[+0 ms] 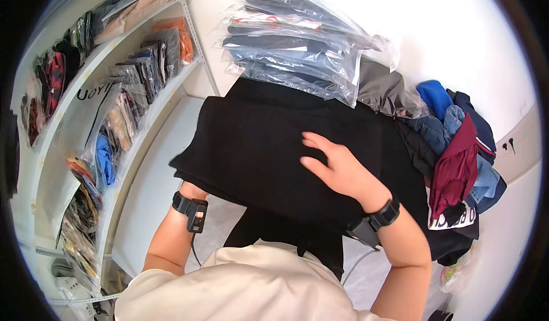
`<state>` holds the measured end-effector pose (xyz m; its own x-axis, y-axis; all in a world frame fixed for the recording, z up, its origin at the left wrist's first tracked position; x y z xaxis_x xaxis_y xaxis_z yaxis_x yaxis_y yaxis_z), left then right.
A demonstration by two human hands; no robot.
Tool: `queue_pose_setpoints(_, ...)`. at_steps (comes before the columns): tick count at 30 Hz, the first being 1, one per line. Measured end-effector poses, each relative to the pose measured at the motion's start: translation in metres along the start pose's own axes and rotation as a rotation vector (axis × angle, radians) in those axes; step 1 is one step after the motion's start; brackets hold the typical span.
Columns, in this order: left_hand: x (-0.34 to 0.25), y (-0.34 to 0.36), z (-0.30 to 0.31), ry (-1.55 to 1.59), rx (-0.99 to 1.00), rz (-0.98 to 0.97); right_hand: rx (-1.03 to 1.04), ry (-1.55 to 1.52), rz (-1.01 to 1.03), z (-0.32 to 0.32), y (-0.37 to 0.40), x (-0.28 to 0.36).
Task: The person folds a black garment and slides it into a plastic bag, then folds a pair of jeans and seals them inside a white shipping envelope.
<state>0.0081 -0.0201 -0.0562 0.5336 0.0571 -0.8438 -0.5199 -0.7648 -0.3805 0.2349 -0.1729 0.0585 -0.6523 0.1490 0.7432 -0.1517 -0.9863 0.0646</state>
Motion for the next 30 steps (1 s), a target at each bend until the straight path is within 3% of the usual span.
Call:
queue_pose_setpoints(1, -0.005, 0.001, 0.009, -0.42, 0.127, -0.119, -0.129, 0.097, -0.003, 0.002, 0.006, -0.024)
queue_pose_setpoints(3, -0.007, 0.006, 0.022, -0.359, 0.102, -0.127, -0.17, 0.17, -0.149, -0.001, 0.026, -0.062)
queue_pose_setpoints(5, -0.006, 0.01, 0.034, -0.298, 0.081, -0.133, -0.263, 0.329, -0.09, -0.008, 0.045, -0.084)
queue_pose_setpoints(7, 0.005, 0.011, 0.044, 0.455, -0.171, 0.01, -0.326, 0.404, -0.125, -0.012, 0.061, -0.092)
queue_pose_setpoints(9, -0.011, 0.005, 0.046, 0.397, -0.203, -0.082, -0.39, 0.479, -0.16, -0.009, 0.065, -0.096)
queue_pose_setpoints(11, -0.018, -0.008, 0.04, 0.743, -0.299, 0.192, -0.421, 0.416, -0.178, -0.007, 0.07, -0.102)
queue_pose_setpoints(15, -0.024, -0.033, 0.033, 0.68, -0.221, 0.381, -0.411, 0.38, -0.166, -0.002, 0.07, -0.102)
queue_pose_setpoints(17, -0.023, -0.04, 0.049, -0.026, -0.241, 0.477, -0.429, 0.213, -0.155, 0.009, 0.071, -0.107)
queue_pose_setpoints(22, -0.065, -0.068, 0.038, -0.1, -0.141, 0.163, -0.82, 0.25, -0.378, 0.052, 0.092, -0.155)
queue_pose_setpoints(23, -0.058, -0.068, 0.047, -0.1, -0.135, 0.165, -0.824, 0.248, -0.382, 0.055, 0.096, -0.16)
queue_pose_setpoints(26, -0.035, -0.06, 0.081, -0.777, -0.036, 0.149, -0.621, -0.234, -0.654, 0.054, 0.101, -0.2)
queue_pose_setpoints(30, -0.024, -0.046, 0.079, -0.703, -0.047, 0.152, -0.608, -0.466, -0.748, 0.049, 0.1, -0.214)
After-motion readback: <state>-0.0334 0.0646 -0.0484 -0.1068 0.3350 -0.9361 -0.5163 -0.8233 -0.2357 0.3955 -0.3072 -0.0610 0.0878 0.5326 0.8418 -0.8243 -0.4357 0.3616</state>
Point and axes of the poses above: each hand's wrist, its own y-axis away from the middle knuckle, its own z-axis out of the back of the hand, x = y × z, the point moved 7 cm from there along -y, towards the middle knuckle, and after that the axes turned 14 degrees about -z, right-handed, at the moved point
